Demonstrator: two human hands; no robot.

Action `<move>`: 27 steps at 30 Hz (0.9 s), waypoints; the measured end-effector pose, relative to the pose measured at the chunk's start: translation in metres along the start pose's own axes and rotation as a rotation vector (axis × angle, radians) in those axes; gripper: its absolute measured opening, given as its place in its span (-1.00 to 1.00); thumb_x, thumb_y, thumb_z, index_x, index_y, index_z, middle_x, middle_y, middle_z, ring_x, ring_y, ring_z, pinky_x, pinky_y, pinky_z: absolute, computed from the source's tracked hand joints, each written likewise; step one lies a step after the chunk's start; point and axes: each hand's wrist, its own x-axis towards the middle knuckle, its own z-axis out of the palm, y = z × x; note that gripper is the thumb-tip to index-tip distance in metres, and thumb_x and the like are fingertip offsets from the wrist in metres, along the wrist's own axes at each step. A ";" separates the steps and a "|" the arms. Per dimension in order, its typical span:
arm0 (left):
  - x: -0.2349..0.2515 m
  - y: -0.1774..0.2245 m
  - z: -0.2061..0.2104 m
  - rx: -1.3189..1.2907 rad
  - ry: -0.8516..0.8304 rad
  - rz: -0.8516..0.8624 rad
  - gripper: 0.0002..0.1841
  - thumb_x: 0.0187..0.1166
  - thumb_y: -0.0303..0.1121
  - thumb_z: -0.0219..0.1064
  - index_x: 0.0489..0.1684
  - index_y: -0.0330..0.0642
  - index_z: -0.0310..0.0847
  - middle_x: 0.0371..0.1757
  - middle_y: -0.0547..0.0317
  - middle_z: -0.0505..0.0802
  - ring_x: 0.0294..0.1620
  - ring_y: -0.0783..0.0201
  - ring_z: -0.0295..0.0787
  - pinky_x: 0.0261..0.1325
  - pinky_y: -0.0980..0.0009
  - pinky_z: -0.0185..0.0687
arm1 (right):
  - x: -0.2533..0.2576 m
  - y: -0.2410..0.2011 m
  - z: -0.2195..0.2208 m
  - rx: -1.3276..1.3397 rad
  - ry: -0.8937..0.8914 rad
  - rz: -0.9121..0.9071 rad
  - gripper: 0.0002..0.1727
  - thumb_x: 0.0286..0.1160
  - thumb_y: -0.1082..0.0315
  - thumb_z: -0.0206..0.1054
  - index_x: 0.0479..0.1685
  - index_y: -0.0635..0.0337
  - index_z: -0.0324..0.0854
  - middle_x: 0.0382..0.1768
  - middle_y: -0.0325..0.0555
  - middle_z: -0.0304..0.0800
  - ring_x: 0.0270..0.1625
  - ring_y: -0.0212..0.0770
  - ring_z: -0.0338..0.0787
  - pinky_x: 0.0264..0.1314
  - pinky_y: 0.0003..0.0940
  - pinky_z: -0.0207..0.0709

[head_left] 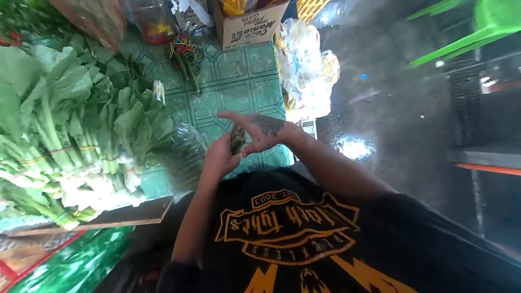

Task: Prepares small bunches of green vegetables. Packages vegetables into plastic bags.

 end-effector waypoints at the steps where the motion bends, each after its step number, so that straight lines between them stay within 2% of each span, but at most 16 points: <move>1: -0.001 -0.003 0.000 -0.014 0.024 -0.005 -0.55 0.35 -0.19 0.57 0.14 -0.14 0.59 -0.29 0.07 0.82 -0.25 0.07 0.82 -0.17 -0.10 0.77 | -0.005 0.012 0.005 0.108 0.049 -0.020 0.30 -0.04 0.13 0.81 0.86 -0.12 0.00 0.12 0.05 0.82 0.06 0.02 0.87 0.19 0.10 0.75; 2: -0.002 -0.005 0.000 -0.016 0.043 -0.015 -0.59 0.34 -0.20 0.53 0.10 -0.12 0.60 -0.31 0.10 0.82 -0.27 0.11 0.83 -0.19 -0.07 0.78 | -0.012 0.023 0.011 0.266 0.106 -0.062 0.28 -0.08 0.15 0.80 0.83 -0.01 0.03 0.15 0.05 0.82 0.07 -0.02 0.90 0.19 -0.01 0.81; 4: -0.002 -0.006 0.001 -0.013 0.030 -0.040 -0.62 0.36 -0.18 0.49 0.07 -0.13 0.61 -0.31 0.09 0.83 -0.25 0.09 0.83 -0.15 -0.07 0.76 | -0.020 0.032 0.016 0.418 0.168 -0.137 0.33 -0.18 0.08 0.79 0.80 0.01 -0.01 0.34 -0.04 0.78 0.19 -0.11 0.88 0.26 -0.13 0.79; 7: -0.004 -0.003 0.012 0.030 -0.027 -0.004 -0.53 0.40 -0.05 0.53 0.09 -0.17 0.61 -0.32 0.04 0.81 -0.27 0.02 0.81 -0.18 -0.12 0.74 | -0.019 0.020 0.023 0.282 0.151 -0.159 0.38 -0.16 -0.14 0.76 0.83 0.05 -0.04 0.51 0.03 0.60 0.34 -0.08 0.79 0.34 -0.10 0.73; 10: 0.001 0.009 0.010 0.127 -0.007 0.017 -0.52 0.34 -0.04 0.56 0.05 -0.16 0.60 -0.32 0.04 0.81 -0.26 -0.01 0.81 -0.20 -0.17 0.73 | -0.014 0.008 0.021 0.107 0.190 -0.126 0.28 -0.23 0.01 0.81 0.75 -0.04 0.13 0.36 -0.08 0.72 0.20 -0.11 0.85 0.18 -0.02 0.80; 12: 0.002 0.013 0.005 0.094 0.021 0.008 -0.54 0.27 -0.14 0.58 0.08 -0.15 0.61 -0.31 0.05 0.82 -0.26 0.00 0.83 -0.20 -0.18 0.73 | -0.017 0.014 0.024 0.055 0.209 -0.115 0.17 -0.22 0.08 0.81 0.66 -0.04 0.27 0.06 -0.19 0.85 -0.01 -0.20 0.89 0.05 -0.02 0.81; 13: 0.001 0.013 0.004 0.001 0.031 0.001 -0.56 0.27 -0.19 0.58 0.06 -0.13 0.61 -0.35 0.09 0.81 -0.31 0.07 0.81 -0.25 -0.10 0.74 | -0.021 0.024 0.026 0.107 0.200 -0.106 0.07 -0.15 0.12 0.81 0.59 0.00 0.34 -0.07 -0.17 0.87 -0.11 -0.21 0.89 -0.01 -0.06 0.83; 16: -0.004 0.010 0.008 -0.672 0.022 -0.054 -0.66 0.30 -0.40 0.57 0.00 -0.21 0.63 -0.49 0.13 0.74 -0.59 0.28 0.66 -0.50 0.30 0.66 | -0.048 0.058 0.027 0.580 0.165 -0.164 -0.47 0.15 0.20 0.67 0.09 0.16 0.58 -0.35 -0.12 0.81 -0.33 -0.22 0.84 -0.12 -0.18 0.82; 17: -0.007 0.013 0.013 -0.956 0.014 -0.056 -0.72 0.33 -0.47 0.52 -0.08 -0.25 0.57 -0.57 0.16 0.69 -0.67 0.32 0.60 -0.57 0.38 0.63 | -0.057 0.067 0.031 0.849 0.177 -0.243 -0.62 0.23 0.11 0.63 -0.13 0.08 0.63 -0.42 -0.20 0.81 -0.33 -0.26 0.86 -0.03 -0.15 0.83; 18: -0.010 0.017 0.019 -1.178 0.023 -0.037 -0.75 0.31 -0.49 0.50 -0.14 -0.25 0.54 -0.60 0.18 0.68 -0.70 0.34 0.59 -0.57 0.40 0.64 | -0.063 0.070 0.038 1.125 0.199 -0.342 -0.75 0.32 0.07 0.61 -0.28 -0.08 0.67 -0.44 -0.29 0.86 -0.23 -0.27 0.90 0.21 0.00 0.79; 19: -0.012 0.023 0.025 -1.300 0.055 0.003 -0.74 0.30 -0.49 0.51 -0.15 -0.25 0.54 -0.58 0.19 0.69 -0.69 0.34 0.60 -0.54 0.39 0.66 | -0.064 0.067 0.049 1.373 0.254 -0.431 -0.86 0.40 0.06 0.56 -0.28 -0.21 0.73 -0.39 -0.37 0.88 -0.09 -0.25 0.91 0.41 0.14 0.67; 20: -0.013 0.030 0.030 -1.334 0.111 0.057 -0.73 0.32 -0.50 0.52 -0.12 -0.26 0.54 -0.53 0.17 0.72 -0.65 0.33 0.62 -0.49 0.37 0.69 | -0.062 0.061 0.061 1.551 0.343 -0.455 -0.91 0.46 0.02 0.51 -0.19 -0.32 0.78 -0.26 -0.42 0.90 0.06 -0.21 0.89 0.49 0.19 0.60; 22: -0.007 0.049 0.038 -1.177 0.279 0.148 -0.72 0.35 -0.54 0.50 -0.05 -0.31 0.55 -0.45 0.11 0.78 -0.57 0.31 0.69 -0.43 0.35 0.74 | -0.057 0.051 0.074 1.695 0.465 -0.421 -0.72 0.51 -0.05 0.45 0.16 -0.40 0.71 0.19 -0.34 0.85 0.41 -0.10 0.74 0.58 0.12 0.50; 24: 0.002 0.062 0.037 -0.697 0.401 0.196 -0.61 0.32 -0.46 0.56 0.10 -0.26 0.61 -0.30 0.18 0.86 -0.37 0.36 0.81 -0.26 0.35 0.83 | -0.054 0.045 0.069 1.572 0.481 -0.366 -0.32 0.42 -0.14 0.50 0.56 -0.35 0.40 0.53 -0.19 0.65 0.54 -0.06 0.64 0.56 0.00 0.51; 25: 0.004 0.066 0.034 -0.424 0.406 0.198 -0.58 0.32 -0.36 0.58 0.15 -0.19 0.64 -0.21 0.22 0.88 -0.25 0.36 0.85 -0.14 0.28 0.87 | -0.055 0.042 0.061 1.436 0.482 -0.341 -0.15 0.33 -0.17 0.55 0.64 -0.26 0.25 0.53 -0.12 0.64 0.47 -0.06 0.69 0.46 -0.04 0.59; 27: 0.006 0.075 0.030 -0.021 0.360 0.178 -0.59 0.33 -0.26 0.55 0.15 -0.12 0.67 -0.19 0.15 0.87 -0.21 0.21 0.85 -0.14 0.05 0.83 | -0.059 0.037 0.043 1.207 0.504 -0.328 -0.02 0.16 -0.03 0.65 0.62 -0.09 0.16 0.40 -0.06 0.72 0.31 -0.07 0.78 0.25 -0.09 0.72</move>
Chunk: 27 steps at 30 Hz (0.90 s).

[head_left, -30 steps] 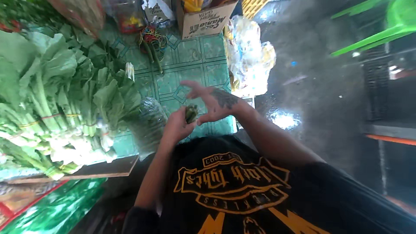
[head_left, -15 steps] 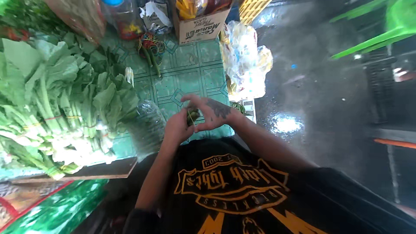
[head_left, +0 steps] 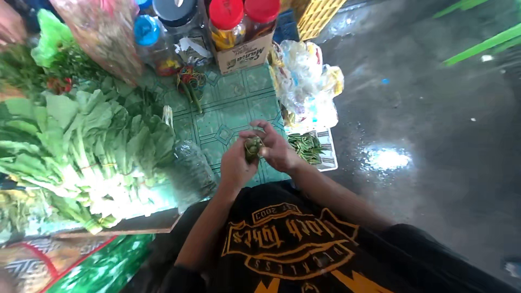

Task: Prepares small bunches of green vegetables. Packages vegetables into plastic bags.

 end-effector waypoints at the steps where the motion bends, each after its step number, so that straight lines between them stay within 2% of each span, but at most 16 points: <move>1: 0.002 0.004 -0.002 0.132 -0.031 0.021 -0.61 0.37 -0.24 0.52 0.13 -0.13 0.66 -0.19 0.09 0.85 -0.22 0.11 0.85 -0.18 -0.03 0.81 | 0.002 -0.008 -0.004 -0.108 -0.020 -0.039 0.01 0.10 0.02 0.68 0.62 -0.02 0.15 0.34 -0.04 0.75 0.29 -0.05 0.78 0.21 -0.08 0.74; 3: 0.003 0.011 -0.003 0.339 -0.044 0.070 -0.69 0.41 -0.23 0.48 0.01 -0.17 0.66 -0.24 0.02 0.81 -0.28 0.00 0.83 -0.30 -0.06 0.75 | 0.002 -0.020 -0.011 -0.294 -0.047 -0.120 0.03 0.05 0.12 0.68 0.62 0.10 0.16 0.27 -0.02 0.79 0.35 -0.02 0.75 0.35 -0.04 0.69; 5: 0.001 0.022 -0.003 0.450 -0.075 0.058 -0.68 0.40 -0.22 0.49 -0.01 -0.20 0.65 -0.22 -0.02 0.81 -0.27 -0.04 0.84 -0.32 -0.06 0.76 | -0.003 -0.023 -0.016 -0.421 -0.029 -0.146 -0.04 0.04 0.27 0.67 0.59 0.19 0.24 0.26 -0.02 0.78 0.36 -0.07 0.74 0.44 -0.06 0.66; 6: -0.001 0.030 -0.004 0.488 -0.116 0.023 -0.67 0.39 -0.22 0.49 0.00 -0.21 0.65 -0.21 -0.05 0.82 -0.26 -0.06 0.84 -0.30 -0.07 0.75 | -0.007 -0.023 -0.018 -0.488 0.003 -0.145 -0.06 0.01 0.31 0.65 0.57 0.21 0.29 0.27 -0.02 0.73 0.33 -0.11 0.74 0.42 -0.10 0.66; 9: 0.000 0.050 -0.004 0.545 -0.258 -0.122 -0.61 0.40 -0.20 0.48 0.13 -0.17 0.62 -0.11 -0.03 0.83 -0.16 -0.06 0.85 -0.19 -0.07 0.75 | -0.021 -0.026 -0.030 -0.483 0.081 -0.109 -0.12 -0.13 0.34 0.51 0.49 0.09 0.35 0.31 -0.09 0.61 0.27 -0.19 0.69 0.29 -0.16 0.66; 11: 0.000 0.055 -0.002 0.519 -0.325 -0.187 -0.50 0.36 -0.19 0.53 0.25 -0.15 0.57 -0.07 -0.04 0.84 -0.12 -0.06 0.85 -0.13 -0.09 0.76 | -0.028 -0.025 -0.041 -0.591 -0.029 -0.158 -0.13 -0.05 0.26 0.60 0.49 0.12 0.42 0.36 -0.08 0.60 0.29 -0.20 0.70 0.29 -0.17 0.69; 13: -0.002 0.060 0.000 0.465 -0.420 -0.248 -0.36 0.30 -0.17 0.58 0.38 -0.16 0.48 -0.05 -0.06 0.84 -0.06 -0.07 0.85 -0.05 -0.13 0.76 | -0.036 -0.023 -0.047 -0.751 -0.161 -0.192 -0.32 0.10 0.20 0.71 0.36 0.12 0.68 0.26 -0.09 0.73 0.19 -0.25 0.77 0.17 -0.24 0.77; 15: -0.009 0.062 0.007 0.416 -0.492 -0.270 -0.34 0.30 -0.13 0.57 0.42 -0.11 0.46 -0.09 -0.02 0.85 -0.06 -0.04 0.86 -0.04 -0.12 0.77 | -0.049 -0.023 -0.057 -0.714 -0.167 -0.143 -0.55 0.16 0.36 0.65 0.13 0.14 0.78 0.08 -0.11 0.82 -0.08 -0.28 0.84 -0.07 -0.28 0.83; 16: -0.012 0.065 0.010 0.390 -0.508 -0.281 -0.35 0.31 -0.12 0.56 0.42 -0.10 0.48 -0.09 0.00 0.86 -0.06 -0.02 0.86 -0.03 -0.12 0.77 | -0.055 -0.024 -0.064 -0.659 -0.156 -0.104 -0.59 0.18 0.39 0.61 0.10 0.15 0.77 0.04 -0.11 0.82 -0.19 -0.27 0.83 -0.16 -0.26 0.83; 18: -0.018 0.065 0.014 0.376 -0.519 -0.282 -0.38 0.32 -0.12 0.55 0.39 -0.08 0.50 -0.12 0.03 0.87 -0.08 0.00 0.87 -0.07 -0.11 0.78 | -0.060 -0.022 -0.069 -0.603 -0.179 -0.050 -0.59 0.23 0.37 0.57 0.14 0.12 0.73 0.03 -0.12 0.81 -0.25 -0.25 0.82 -0.18 -0.24 0.83; 20: -0.025 0.060 0.024 0.368 -0.515 -0.239 -0.39 0.32 -0.11 0.55 0.37 -0.06 0.48 -0.18 0.07 0.85 -0.15 0.03 0.86 -0.15 -0.09 0.78 | -0.066 -0.014 -0.070 -0.582 -0.184 -0.030 -0.61 0.25 0.37 0.60 0.12 0.13 0.76 0.01 -0.14 0.83 -0.21 -0.26 0.85 -0.13 -0.25 0.85; 22: -0.027 0.056 0.034 0.309 -0.493 -0.210 -0.37 0.38 -0.06 0.55 0.40 -0.09 0.47 -0.15 0.06 0.86 -0.14 0.05 0.87 -0.11 -0.06 0.80 | -0.068 -0.014 -0.074 -0.526 -0.166 -0.010 -0.59 0.27 0.41 0.57 0.17 0.15 0.74 0.01 -0.11 0.84 -0.15 -0.22 0.87 -0.05 -0.23 0.86; 24: -0.029 0.058 0.040 0.252 -0.451 -0.221 -0.37 0.41 -0.05 0.56 0.41 -0.13 0.47 -0.12 0.04 0.86 -0.12 0.07 0.87 -0.07 -0.04 0.81 | -0.072 -0.014 -0.077 -0.538 -0.143 -0.009 -0.56 0.37 0.35 0.50 0.30 0.10 0.68 0.08 -0.11 0.85 -0.12 -0.24 0.87 -0.05 -0.24 0.85; 27: -0.033 0.060 0.050 0.213 -0.404 -0.281 -0.34 0.34 -0.07 0.61 0.36 -0.17 0.46 -0.16 0.04 0.85 -0.15 0.08 0.87 -0.09 -0.01 0.82 | -0.081 -0.006 -0.070 -0.587 -0.117 -0.030 -0.59 0.52 0.37 0.40 0.36 0.08 0.66 0.12 -0.14 0.84 -0.05 -0.27 0.88 0.02 -0.26 0.85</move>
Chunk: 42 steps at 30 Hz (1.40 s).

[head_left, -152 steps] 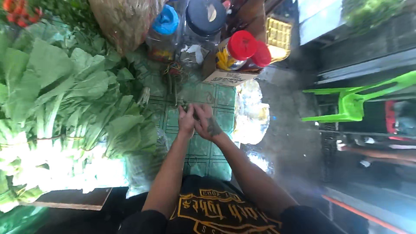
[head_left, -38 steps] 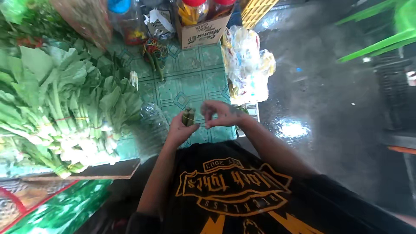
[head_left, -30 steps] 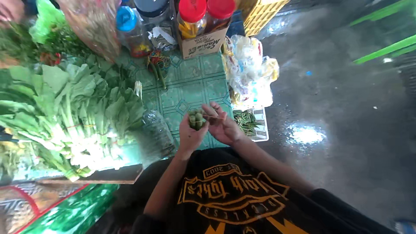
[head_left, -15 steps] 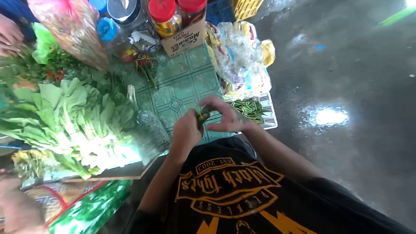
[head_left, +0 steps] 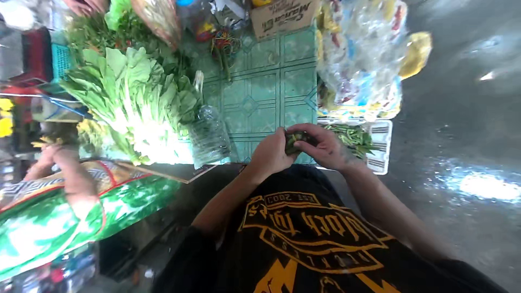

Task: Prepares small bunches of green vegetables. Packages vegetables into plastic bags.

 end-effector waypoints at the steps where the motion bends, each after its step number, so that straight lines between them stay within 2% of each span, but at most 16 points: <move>1: 0.001 -0.001 0.004 -0.040 0.004 0.019 -0.30 0.31 -0.04 0.63 0.37 -0.17 0.45 -0.16 0.06 0.85 -0.16 0.12 0.87 -0.09 0.02 0.83 | -0.003 0.002 -0.001 0.032 0.011 0.014 -0.60 0.53 0.38 0.39 0.36 0.07 0.65 0.08 -0.14 0.85 -0.10 -0.26 0.88 -0.02 -0.25 0.86; 3: 0.002 -0.010 0.008 -0.180 0.035 0.123 -0.18 0.26 0.04 0.68 0.45 -0.20 0.42 -0.08 0.05 0.85 -0.13 0.18 0.86 -0.02 0.11 0.84 | -0.014 0.013 -0.017 0.155 0.031 0.080 -0.61 0.56 0.37 0.35 0.37 0.09 0.62 -0.02 -0.05 0.85 -0.20 -0.18 0.87 -0.11 -0.19 0.85; 6: -0.010 -0.042 0.000 -0.202 0.246 0.173 -0.23 0.41 0.05 0.57 0.53 -0.23 0.45 0.31 -0.07 0.73 0.27 0.11 0.73 0.30 0.10 0.74 | -0.051 0.044 -0.068 0.224 0.230 0.300 -0.64 0.69 0.28 0.22 0.41 0.07 0.56 -0.02 -0.04 0.83 -0.24 -0.15 0.86 -0.16 -0.12 0.85; 10: -0.035 -0.110 -0.027 0.178 0.585 -0.227 -0.32 0.55 0.17 0.36 0.44 -0.21 0.56 0.46 -0.28 0.62 0.49 -0.21 0.56 0.48 -0.16 0.54 | -0.111 0.104 -0.137 0.115 0.533 0.652 -0.58 0.79 0.11 0.19 0.44 0.15 0.45 -0.11 -0.10 0.72 -0.38 -0.27 0.79 -0.25 -0.20 0.82; 11: -0.041 -0.128 -0.031 0.232 0.648 -0.354 -0.26 0.49 0.23 0.38 0.45 -0.21 0.57 0.45 -0.34 0.61 0.47 -0.28 0.55 0.45 -0.23 0.53 | -0.122 0.120 -0.146 0.045 0.560 0.744 -0.54 0.79 0.08 0.20 0.48 0.17 0.42 -0.02 0.00 0.70 -0.32 -0.20 0.81 -0.22 -0.17 0.82; 13: -0.044 -0.157 -0.035 0.197 0.738 -0.614 -0.02 0.27 0.43 0.42 0.53 -0.22 0.48 0.46 -0.43 0.56 0.46 -0.39 0.50 0.40 -0.33 0.48 | -0.133 0.143 -0.159 -0.281 0.498 0.963 -0.28 0.74 -0.02 0.26 0.72 0.20 0.21 0.43 0.32 0.58 0.18 0.11 0.82 0.16 0.06 0.74; 15: -0.042 -0.181 -0.041 0.022 0.701 -0.835 0.27 0.03 0.60 0.45 0.67 -0.25 0.26 0.47 -0.45 0.55 0.46 -0.38 0.51 0.36 -0.34 0.48 | -0.125 0.147 -0.159 -0.634 0.372 1.079 0.09 0.45 -0.19 0.47 0.85 0.26 0.03 0.66 0.58 0.23 0.62 0.47 0.42 0.54 0.46 0.36; 16: -0.039 -0.194 -0.043 -0.066 0.667 -0.863 0.34 -0.04 0.62 0.47 0.70 -0.28 0.20 0.39 -0.43 0.63 0.39 -0.34 0.62 0.33 -0.32 0.57 | -0.114 0.139 -0.153 -0.700 0.365 1.031 0.11 0.37 -0.19 0.54 0.82 0.27 0.09 0.63 0.63 0.24 0.62 0.56 0.37 0.55 0.54 0.30; 18: -0.034 -0.213 -0.046 -0.167 0.609 -0.821 0.37 -0.13 0.60 0.54 0.68 -0.28 0.18 0.23 -0.35 0.77 0.26 -0.26 0.75 0.27 -0.29 0.63 | -0.079 0.121 -0.136 -0.650 0.346 0.840 -0.13 0.54 -0.12 0.43 0.66 0.35 0.32 0.48 0.53 0.50 0.52 0.44 0.54 0.57 0.37 0.38; 21: -0.039 -0.225 -0.040 -0.202 0.592 -0.716 0.35 -0.21 0.47 0.69 0.68 -0.22 0.21 0.32 -0.24 0.74 0.36 -0.15 0.70 0.41 -0.23 0.58 | -0.007 0.073 -0.093 -0.648 0.195 0.563 -0.43 0.67 0.02 0.33 0.41 0.32 0.59 0.20 0.29 0.80 0.25 0.20 0.81 0.40 0.24 0.61; 25: -0.050 -0.241 -0.032 -0.138 0.618 -0.512 0.38 -0.34 0.52 0.66 0.64 -0.21 0.31 0.37 -0.13 0.74 0.41 0.00 0.69 0.47 -0.11 0.60 | 0.101 0.024 -0.032 -0.704 0.084 0.215 -0.58 0.62 0.10 0.41 0.21 0.27 0.71 0.02 0.18 0.85 0.07 0.14 0.86 0.24 0.25 0.69; 28: -0.050 -0.247 -0.032 -0.061 0.512 -0.429 0.49 -0.39 0.56 0.63 0.76 -0.23 0.18 0.55 -0.20 0.61 0.59 -0.08 0.52 0.59 -0.16 0.46 | 0.188 0.007 0.007 -0.707 0.002 0.067 -0.57 0.62 0.10 0.37 0.24 0.27 0.70 0.06 0.17 0.84 0.10 0.13 0.86 0.24 0.21 0.70; 33: -0.042 -0.244 -0.043 0.040 0.425 -0.325 0.51 -0.45 0.65 0.57 0.79 -0.07 0.23 0.59 -0.05 0.60 0.62 -0.07 0.46 0.58 -0.23 0.40 | 0.312 0.009 0.076 -0.708 0.016 0.292 -0.19 0.51 -0.11 0.43 0.59 0.31 0.41 0.42 0.45 0.58 0.47 0.40 0.61 0.46 0.39 0.49; 36: -0.039 -0.255 -0.046 0.037 0.368 -0.328 0.52 -0.45 0.69 0.53 0.80 -0.04 0.20 0.60 -0.01 0.59 0.64 -0.05 0.44 0.58 -0.22 0.40 | 0.359 0.021 0.111 -0.786 0.130 0.453 0.04 0.43 -0.25 0.42 0.77 0.28 0.17 0.60 0.55 0.33 0.43 0.51 0.61 0.33 0.43 0.57; 38: -0.038 -0.263 -0.049 0.006 0.354 -0.286 0.53 -0.44 0.72 0.49 0.80 -0.06 0.19 0.59 -0.03 0.59 0.63 -0.07 0.44 0.55 -0.24 0.40 | 0.385 0.025 0.128 -0.857 0.209 0.562 0.06 0.33 -0.09 0.51 0.83 0.19 0.08 0.66 0.51 0.25 0.38 0.49 0.64 0.22 0.42 0.60; 42: -0.035 -0.265 -0.055 0.004 0.306 -0.270 0.55 -0.47 0.74 0.48 0.79 -0.10 0.20 0.56 -0.06 0.61 0.59 -0.10 0.47 0.49 -0.24 0.46 | 0.403 0.022 0.140 -0.961 0.239 0.676 0.02 0.31 0.20 0.49 0.82 0.19 0.00 0.52 0.46 0.45 0.23 0.39 0.77 0.09 0.33 0.69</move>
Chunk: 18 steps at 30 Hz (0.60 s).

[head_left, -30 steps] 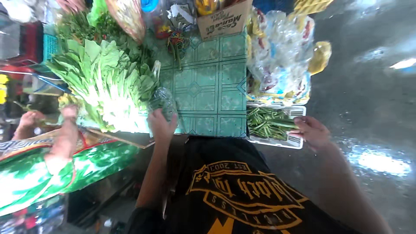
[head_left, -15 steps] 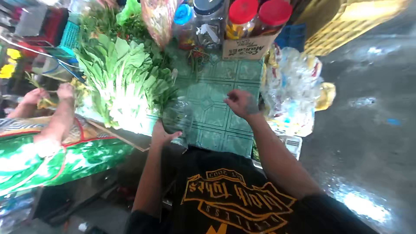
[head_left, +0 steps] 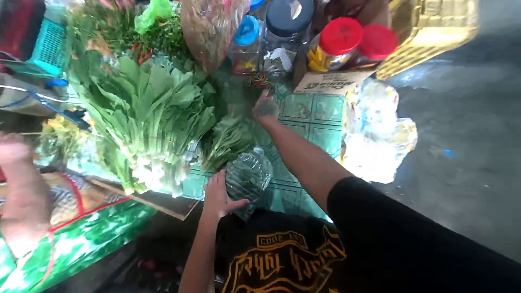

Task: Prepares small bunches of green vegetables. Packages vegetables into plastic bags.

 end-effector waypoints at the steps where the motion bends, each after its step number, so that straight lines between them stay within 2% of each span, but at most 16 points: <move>1: 0.001 0.001 -0.002 0.003 -0.012 0.000 0.55 -0.46 0.73 0.48 0.79 -0.12 0.20 0.56 -0.07 0.61 0.58 -0.11 0.48 0.47 -0.24 0.48 | -0.001 0.001 -0.002 -0.004 0.005 0.004 -0.04 0.38 0.22 0.44 0.82 0.20 0.01 0.50 0.44 0.49 0.23 0.37 0.78 0.09 0.32 0.69; 3: 0.001 0.003 -0.005 0.007 -0.019 0.021 0.52 -0.41 0.72 0.48 0.77 -0.16 0.22 0.54 -0.12 0.61 0.54 -0.14 0.51 0.42 -0.23 0.52 | -0.005 0.009 -0.006 0.022 0.048 0.008 -0.26 0.58 0.24 0.18 0.79 0.17 0.10 0.45 0.37 0.56 0.22 0.32 0.81 0.08 0.29 0.70; 5: 0.002 0.002 -0.009 0.004 -0.054 0.036 0.53 -0.38 0.72 0.46 0.78 -0.20 0.19 0.55 -0.15 0.59 0.55 -0.16 0.50 0.42 -0.23 0.52 | -0.019 0.029 -0.011 0.094 0.106 0.006 -0.45 0.67 0.24 0.09 0.63 0.18 0.26 0.36 0.34 0.62 0.22 0.30 0.81 0.08 0.26 0.71; 8: 0.010 0.002 -0.013 -0.030 -0.093 0.035 0.54 -0.30 0.75 0.41 0.80 -0.24 0.13 0.55 -0.22 0.57 0.51 -0.19 0.54 0.38 -0.23 0.57 | -0.054 0.075 -0.016 0.165 0.130 -0.020 -0.49 0.65 0.27 0.15 0.53 0.28 0.37 0.35 0.37 0.59 0.28 0.31 0.76 0.17 0.26 0.69; 11: 0.027 0.008 -0.022 -0.056 -0.141 -0.005 0.50 -0.21 0.75 0.37 0.81 -0.26 0.13 0.53 -0.26 0.60 0.45 -0.19 0.62 0.38 -0.19 0.60 | -0.075 0.125 -0.005 0.171 0.063 -0.071 -0.45 0.63 0.28 0.26 0.52 0.43 0.38 0.40 0.48 0.53 0.44 0.38 0.62 0.43 0.23 0.56; 13: 0.034 0.011 -0.026 -0.065 -0.195 -0.013 0.46 -0.19 0.69 0.45 0.79 -0.23 0.17 0.56 -0.25 0.59 0.49 -0.18 0.60 0.43 -0.20 0.58 | -0.082 0.148 -0.003 0.159 0.066 -0.160 -0.30 0.54 0.15 0.41 0.57 0.40 0.36 0.45 0.52 0.47 0.51 0.44 0.52 0.52 0.25 0.50; 15: 0.028 0.001 -0.016 -0.103 -0.180 0.031 0.44 -0.25 0.64 0.53 0.78 -0.17 0.19 0.56 -0.19 0.59 0.52 -0.12 0.58 0.46 -0.18 0.57 | -0.105 0.161 -0.006 0.092 0.113 -0.270 -0.19 0.39 0.03 0.50 0.58 0.34 0.41 0.46 0.52 0.45 0.52 0.50 0.47 0.53 0.35 0.42; 16: 0.029 -0.004 -0.013 -0.125 -0.139 0.073 0.43 -0.28 0.62 0.56 0.76 -0.13 0.23 0.52 -0.13 0.61 0.50 -0.07 0.59 0.45 -0.15 0.59 | -0.114 0.158 -0.010 0.077 0.154 -0.356 -0.23 0.37 0.00 0.51 0.53 0.29 0.49 0.42 0.47 0.51 0.49 0.48 0.49 0.50 0.37 0.42; 18: 0.028 -0.009 -0.012 -0.163 -0.088 0.177 0.36 -0.26 0.57 0.60 0.73 -0.08 0.29 0.47 -0.04 0.66 0.46 0.01 0.62 0.43 -0.12 0.62 | -0.147 0.148 -0.012 0.100 0.161 -0.567 -0.40 0.44 -0.03 0.45 0.37 0.17 0.66 0.30 0.30 0.64 0.37 0.30 0.63 0.40 0.23 0.55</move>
